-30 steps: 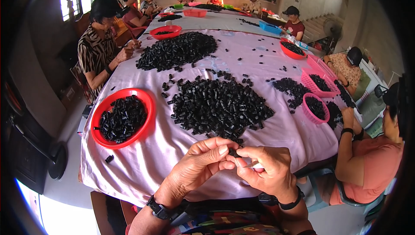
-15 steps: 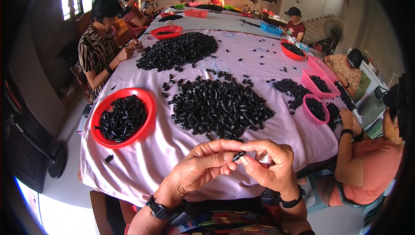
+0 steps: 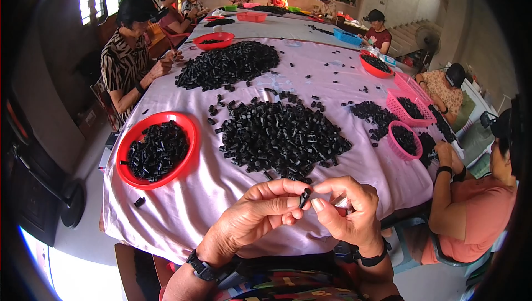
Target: Sorting and inspecting small black plastic shoe components at a large table.
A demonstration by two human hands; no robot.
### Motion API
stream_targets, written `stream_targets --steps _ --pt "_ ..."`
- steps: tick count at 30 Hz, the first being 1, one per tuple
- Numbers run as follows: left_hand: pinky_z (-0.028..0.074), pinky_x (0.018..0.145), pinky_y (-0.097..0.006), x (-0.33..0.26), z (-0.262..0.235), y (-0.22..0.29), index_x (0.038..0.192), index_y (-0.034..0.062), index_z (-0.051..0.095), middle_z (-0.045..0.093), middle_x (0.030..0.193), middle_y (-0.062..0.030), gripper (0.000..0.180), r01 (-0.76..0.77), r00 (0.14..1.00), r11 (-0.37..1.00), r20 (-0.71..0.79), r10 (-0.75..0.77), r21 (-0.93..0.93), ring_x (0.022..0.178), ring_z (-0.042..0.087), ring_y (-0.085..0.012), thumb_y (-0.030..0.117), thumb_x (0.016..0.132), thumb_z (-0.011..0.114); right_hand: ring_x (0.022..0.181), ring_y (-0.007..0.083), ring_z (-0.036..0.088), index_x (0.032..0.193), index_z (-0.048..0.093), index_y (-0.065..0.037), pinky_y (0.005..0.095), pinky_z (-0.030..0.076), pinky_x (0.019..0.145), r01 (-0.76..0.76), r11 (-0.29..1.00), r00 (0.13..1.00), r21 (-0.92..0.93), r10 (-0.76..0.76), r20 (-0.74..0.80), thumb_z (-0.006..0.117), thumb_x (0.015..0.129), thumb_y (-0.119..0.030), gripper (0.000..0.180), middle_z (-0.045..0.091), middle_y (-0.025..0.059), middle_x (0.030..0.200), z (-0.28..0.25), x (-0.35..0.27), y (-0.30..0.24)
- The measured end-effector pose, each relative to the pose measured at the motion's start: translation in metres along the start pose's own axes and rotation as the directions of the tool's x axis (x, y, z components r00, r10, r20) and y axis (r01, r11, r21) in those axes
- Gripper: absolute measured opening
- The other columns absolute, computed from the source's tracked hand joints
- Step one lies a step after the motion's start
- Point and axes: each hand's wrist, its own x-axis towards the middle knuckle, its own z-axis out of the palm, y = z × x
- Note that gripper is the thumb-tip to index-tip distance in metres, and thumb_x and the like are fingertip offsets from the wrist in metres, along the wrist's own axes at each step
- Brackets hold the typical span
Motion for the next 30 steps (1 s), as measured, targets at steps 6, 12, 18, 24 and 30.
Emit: stream_targets --steps 6,12,18,24,30 --pt "0.05 0.079 -0.024 0.002 -0.002 -0.003 0.115 0.0027 0.058 0.064 0.1 -0.0064 0.025 -0.029 0.999 1.0 0.014 0.029 0.002 0.087 0.061 -0.0115 0.004 0.09 0.058 0.057 0.0182 0.067 0.079 0.062 -0.006 0.0277 0.048 0.047 0.125 0.977 0.992 -0.172 -0.118 0.049 0.079 0.073 -0.023 0.025 0.067 0.0049 0.068 0.006 0.005 0.0" --pt "0.049 0.085 -0.026 0.0 0.005 0.0 0.113 0.002 0.058 0.064 0.102 -0.0059 0.024 -0.012 1.0 1.0 0.01 0.012 -0.002 0.091 0.061 -0.013 0.004 0.09 0.058 0.051 0.0202 0.063 0.072 0.058 -0.007 0.0312 0.046 0.045 0.13 0.951 0.992 -0.281 -0.122 0.044 0.079 0.072 -0.039 0.038 0.062 0.0048 0.061 0.012 0.001 0.013" --pt "0.049 0.085 -0.027 0.0 0.004 -0.001 0.113 0.0018 0.058 0.064 0.102 -0.0062 0.023 -0.006 1.0 1.0 0.018 0.006 0.0 0.091 0.061 -0.013 0.004 0.089 0.059 0.047 0.0197 0.059 0.069 0.055 -0.007 0.0307 0.045 0.043 0.14 0.926 0.99 -0.351 -0.133 0.043 0.078 0.072 -0.042 0.042 0.058 0.0038 0.057 0.011 0.002 0.01" --pt "0.049 0.084 -0.027 0.001 0.003 -0.003 0.112 0.0018 0.059 0.064 0.102 -0.0065 0.023 0.003 1.0 1.0 0.007 -0.003 0.013 0.09 0.061 -0.0132 0.005 0.089 0.059 0.046 0.0203 0.058 0.066 0.056 -0.008 0.0305 0.043 0.043 0.132 0.922 0.991 -0.364 -0.133 0.024 0.082 0.067 -0.041 0.043 0.057 0.0054 0.054 0.012 0.002 0.007" --pt "0.049 0.083 -0.026 0.001 0.005 -0.002 0.113 0.0017 0.059 0.064 0.1 -0.0062 0.024 0.001 1.0 1.0 -0.018 -0.001 0.014 0.088 0.061 -0.0128 0.005 0.089 0.059 0.044 0.02 0.057 0.067 0.056 -0.007 0.031 0.042 0.042 0.18 0.893 0.983 -0.411 -0.177 0.047 0.081 0.069 -0.041 0.042 0.055 0.005 0.053 0.013 0.002 0.009"
